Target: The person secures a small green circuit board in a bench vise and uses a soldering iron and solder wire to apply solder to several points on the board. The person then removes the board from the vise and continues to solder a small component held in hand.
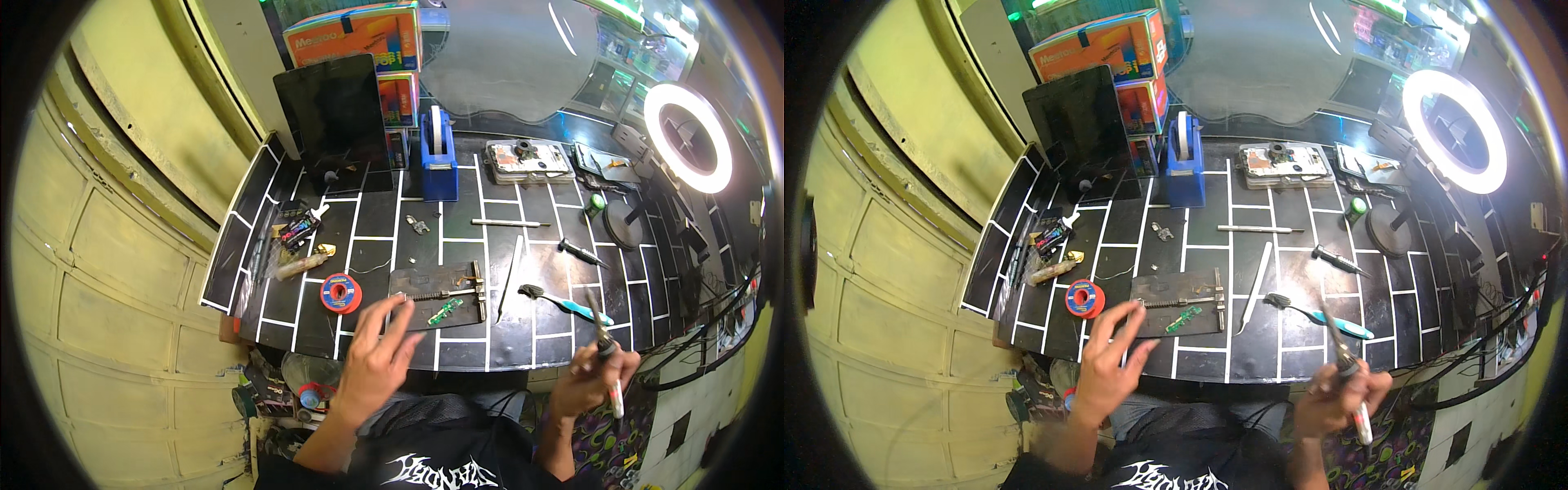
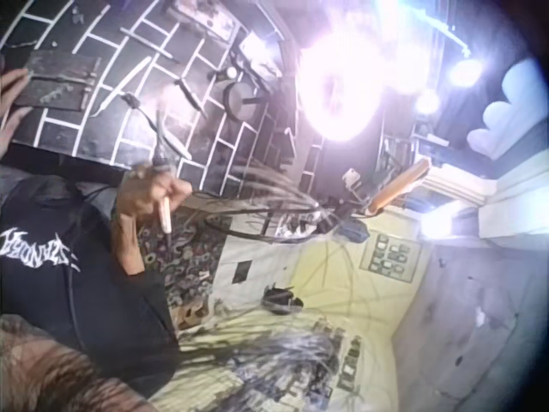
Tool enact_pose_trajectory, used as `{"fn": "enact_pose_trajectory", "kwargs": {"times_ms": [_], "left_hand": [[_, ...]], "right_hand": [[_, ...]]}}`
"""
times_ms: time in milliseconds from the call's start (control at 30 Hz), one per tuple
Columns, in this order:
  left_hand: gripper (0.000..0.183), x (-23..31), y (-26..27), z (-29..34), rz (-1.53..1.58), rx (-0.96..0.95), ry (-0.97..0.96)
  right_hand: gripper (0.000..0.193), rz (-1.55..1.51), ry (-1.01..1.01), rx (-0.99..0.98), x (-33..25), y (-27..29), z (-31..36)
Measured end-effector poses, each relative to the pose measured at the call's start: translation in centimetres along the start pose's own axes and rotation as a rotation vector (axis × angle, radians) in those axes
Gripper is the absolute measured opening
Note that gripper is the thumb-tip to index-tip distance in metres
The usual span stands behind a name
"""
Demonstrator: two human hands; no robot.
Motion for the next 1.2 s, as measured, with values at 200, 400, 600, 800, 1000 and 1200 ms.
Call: {"fn": "enact_pose_trajectory", "kwargs": {"times_ms": [200,400,600,800,1000,1200], "left_hand": [[0.047,-2.8,-0.4,-1.8,-0.049,-0.13,0.024],[0.04,-2.9,-1.5,-2.1,-0.122,-0.134,0.017],[0.039,-2.8,-1.0,-2.5,-0.138,-0.158,0.065],[0.034,-0.6,0.1,-0.1,-0.109,-0.133,0.123],[0.022,-1.5,0.6,-1.6,-0.09,-0.083,0.072],[0.013,-5.5,-1.0,-8.2,-0.153,-0.105,-0.093]], "right_hand": [[0.028,-0.065,-0.051,-0.079,1.8,-4.3,1.4],[0.024,-0.021,-0.095,-0.002,2.7,-3.5,1.7],[0.025,-0.027,-0.151,-0.003,3.5,-3.0,1.6],[0.025,-0.069,-0.139,-0.018,3.7,-2.9,1.7],[0.024,-0.073,-0.119,-0.068,3.6,-3.2,1.6],[0.023,-0.06,-0.118,-0.071,3.3,-3.4,1.4]]}}
Point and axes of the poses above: each hand's wrist, its own z-axis away from the middle knuckle, its own y-axis out of the back of the hand, x = y × z, the point moved 4 cm from there along -z, towards the middle knuckle, and after that the axes turned 1 degree about x, right-handed, at the moved point
